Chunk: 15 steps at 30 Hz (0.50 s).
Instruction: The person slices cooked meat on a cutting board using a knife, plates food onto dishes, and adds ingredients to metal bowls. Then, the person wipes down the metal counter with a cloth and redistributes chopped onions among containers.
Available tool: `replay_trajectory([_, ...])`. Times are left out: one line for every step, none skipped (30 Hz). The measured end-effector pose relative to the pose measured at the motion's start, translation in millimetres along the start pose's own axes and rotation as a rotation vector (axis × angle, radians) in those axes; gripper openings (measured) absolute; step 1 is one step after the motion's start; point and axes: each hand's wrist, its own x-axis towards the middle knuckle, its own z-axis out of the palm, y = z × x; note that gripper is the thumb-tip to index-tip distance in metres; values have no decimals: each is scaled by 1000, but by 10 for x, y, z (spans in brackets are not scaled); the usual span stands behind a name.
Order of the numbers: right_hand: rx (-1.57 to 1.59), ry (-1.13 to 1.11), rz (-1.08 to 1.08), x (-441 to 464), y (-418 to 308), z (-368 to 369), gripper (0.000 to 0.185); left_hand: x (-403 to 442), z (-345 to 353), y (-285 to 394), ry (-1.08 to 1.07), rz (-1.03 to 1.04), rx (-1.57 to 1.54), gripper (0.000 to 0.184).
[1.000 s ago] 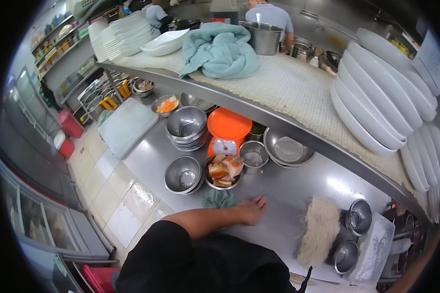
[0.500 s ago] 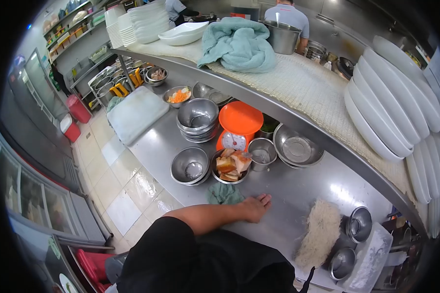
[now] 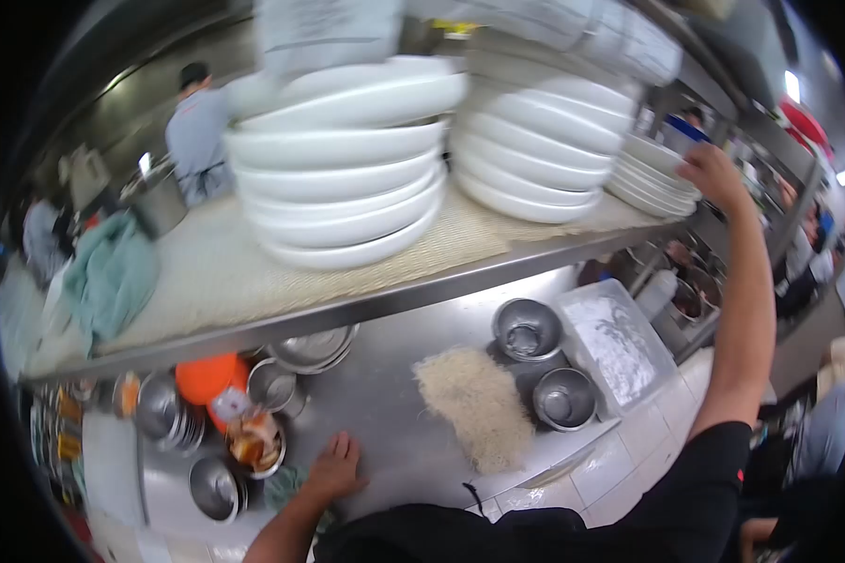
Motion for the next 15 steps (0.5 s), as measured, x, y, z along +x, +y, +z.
replay_trajectory([42,26,77,-13,-118,-20,33,-4,-26,-1,-20,-19,19,92])
replay_trajectory([112,63,86,-17,-109,24,32,-17,-107,21,-46,-19,16,93])
replay_trajectory([96,49,101,-7,-145,-12,31,-65,-168,45,-73,-21,4,94])
replay_trajectory([86,36,114,12,-156,-7,30,-50,-204,63,-100,-30,-7,96])
replay_trajectory([77,17,125,19,-154,-6,29,-36,-185,69,-89,-32,-3,95])
replay_trajectory([59,14,97,27,-145,-14,29,-36,-152,60,-82,-32,1,94])
replay_trajectory([64,22,87,1,-202,-37,30,-27,-143,58,-76,-31,5,94])
replay_trajectory([70,29,75,-9,-291,-74,31,-28,-168,77,-95,-44,-15,94])
replay_trajectory([76,37,63,-40,-322,-98,32,-37,-212,97,-114,-57,-35,94])
replay_trajectory([29,24,32,-51,-282,-79,36,-49,-235,108,-135,-71,-55,94])
replay_trajectory([31,-6,54,-70,-249,-69,36,-57,-227,110,-138,-73,-49,94])
replay_trajectory([33,-33,74,-75,-224,-63,35,-54,-220,113,-137,-75,-45,94])
replay_trajectory([33,-57,94,-59,-227,-85,35,-45,-221,113,-133,-77,-40,94])
replay_trajectory([-55,-196,152,1,-260,-163,31,-52,-220,112,-124,-71,-34,94])
replay_trajectory([-92,-135,106,20,-218,-154,31,-54,-229,108,-113,-62,-25,94])
